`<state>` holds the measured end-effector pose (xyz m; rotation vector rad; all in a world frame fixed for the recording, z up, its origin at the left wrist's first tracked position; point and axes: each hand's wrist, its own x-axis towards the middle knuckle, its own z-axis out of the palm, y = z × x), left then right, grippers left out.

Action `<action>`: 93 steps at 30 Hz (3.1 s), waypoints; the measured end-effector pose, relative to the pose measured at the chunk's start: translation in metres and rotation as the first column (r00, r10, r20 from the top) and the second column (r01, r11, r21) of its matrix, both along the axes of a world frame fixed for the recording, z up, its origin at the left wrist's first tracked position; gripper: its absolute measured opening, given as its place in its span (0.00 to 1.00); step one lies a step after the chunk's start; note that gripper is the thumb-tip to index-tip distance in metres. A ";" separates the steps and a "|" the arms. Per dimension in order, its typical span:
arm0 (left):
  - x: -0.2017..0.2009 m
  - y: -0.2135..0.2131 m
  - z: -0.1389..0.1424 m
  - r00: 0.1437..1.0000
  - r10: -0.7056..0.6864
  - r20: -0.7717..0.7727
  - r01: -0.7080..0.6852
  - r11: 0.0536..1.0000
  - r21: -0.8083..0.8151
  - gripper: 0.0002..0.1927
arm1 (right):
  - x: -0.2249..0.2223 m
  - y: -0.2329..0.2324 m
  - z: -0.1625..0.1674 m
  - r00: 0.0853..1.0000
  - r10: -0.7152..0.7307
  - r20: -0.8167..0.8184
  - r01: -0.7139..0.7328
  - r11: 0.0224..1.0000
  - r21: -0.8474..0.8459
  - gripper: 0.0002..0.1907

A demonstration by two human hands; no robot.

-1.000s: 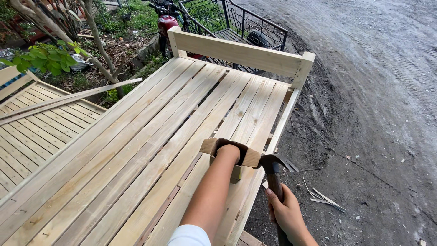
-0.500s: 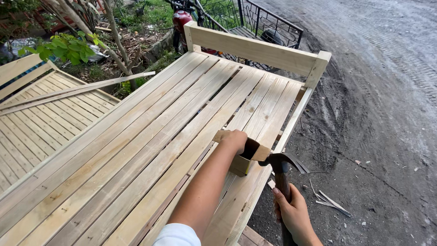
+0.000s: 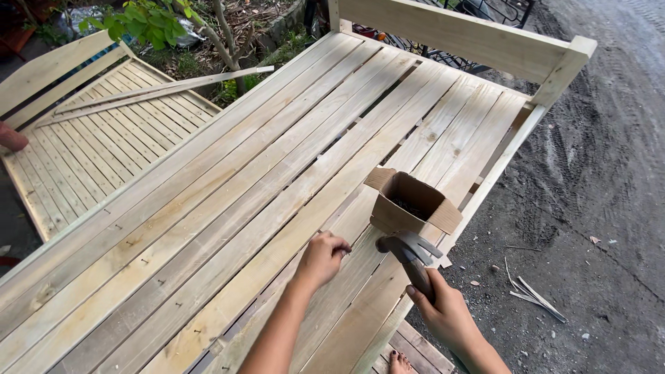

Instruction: The person hammers nails into slatted wooden bed frames laid on the ground, taking nails one at a time from a cardboard box and driving them into the slats with a claw hammer. They work along the frame and press on the slats with both hands at the end.

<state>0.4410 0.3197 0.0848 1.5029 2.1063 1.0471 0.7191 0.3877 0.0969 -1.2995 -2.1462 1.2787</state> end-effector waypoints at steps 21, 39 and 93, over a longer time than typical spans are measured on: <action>0.001 0.009 -0.066 0.995 0.097 0.021 -0.099 0.968 0.229 0.04 | -0.048 0.061 -0.045 0.969 0.041 0.243 -0.031 0.998 -0.046 0.18; -0.003 0.031 -0.061 0.986 0.165 -0.003 -0.163 0.981 0.108 0.05 | -0.063 0.078 -0.052 0.957 0.088 0.277 -0.047 0.987 -0.152 0.20; 0.004 0.018 -0.065 0.998 0.067 -0.001 -0.067 0.992 0.108 0.07 | -0.047 0.013 0.028 0.983 0.070 0.168 -0.076 0.997 0.028 0.19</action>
